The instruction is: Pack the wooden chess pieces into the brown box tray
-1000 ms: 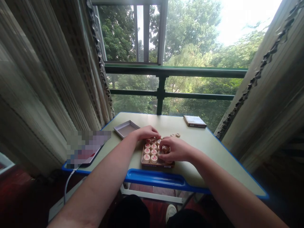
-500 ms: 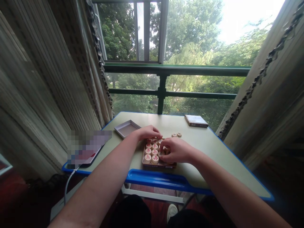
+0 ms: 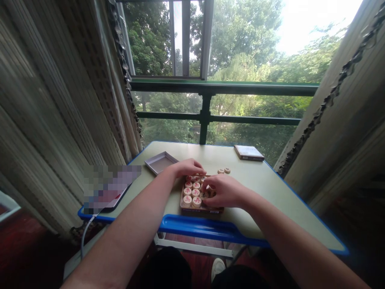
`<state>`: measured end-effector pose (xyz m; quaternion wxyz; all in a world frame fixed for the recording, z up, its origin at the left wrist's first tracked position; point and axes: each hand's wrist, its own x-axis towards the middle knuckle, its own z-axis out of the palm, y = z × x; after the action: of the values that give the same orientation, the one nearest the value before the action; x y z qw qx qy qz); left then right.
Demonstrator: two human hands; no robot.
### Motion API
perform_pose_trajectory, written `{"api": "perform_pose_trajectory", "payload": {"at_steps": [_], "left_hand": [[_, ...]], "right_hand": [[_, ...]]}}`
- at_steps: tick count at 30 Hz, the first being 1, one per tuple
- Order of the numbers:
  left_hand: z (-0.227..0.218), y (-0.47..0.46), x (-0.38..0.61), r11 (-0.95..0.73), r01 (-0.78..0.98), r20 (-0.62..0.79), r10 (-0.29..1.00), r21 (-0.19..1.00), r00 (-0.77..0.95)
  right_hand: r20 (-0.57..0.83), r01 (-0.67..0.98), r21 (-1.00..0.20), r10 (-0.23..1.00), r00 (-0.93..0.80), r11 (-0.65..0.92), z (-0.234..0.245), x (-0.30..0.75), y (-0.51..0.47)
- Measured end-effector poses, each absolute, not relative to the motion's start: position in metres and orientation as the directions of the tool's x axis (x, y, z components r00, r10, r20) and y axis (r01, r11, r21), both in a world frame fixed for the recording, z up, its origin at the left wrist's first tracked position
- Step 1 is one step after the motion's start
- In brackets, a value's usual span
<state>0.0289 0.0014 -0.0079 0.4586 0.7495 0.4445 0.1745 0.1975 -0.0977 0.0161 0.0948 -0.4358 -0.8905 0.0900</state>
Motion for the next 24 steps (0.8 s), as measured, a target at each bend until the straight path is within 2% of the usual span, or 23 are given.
{"api": "perform_pose_trajectory", "payload": {"at_steps": [24], "left_hand": [[-0.0044,-0.0012,0.0288,-0.204,0.533,-0.163,0.811,0.821,0.562]], "right_hand": [[0.014,0.777,-0.196,0.794,-0.608,0.598,0.0202,0.1966,-0.1011]]}}
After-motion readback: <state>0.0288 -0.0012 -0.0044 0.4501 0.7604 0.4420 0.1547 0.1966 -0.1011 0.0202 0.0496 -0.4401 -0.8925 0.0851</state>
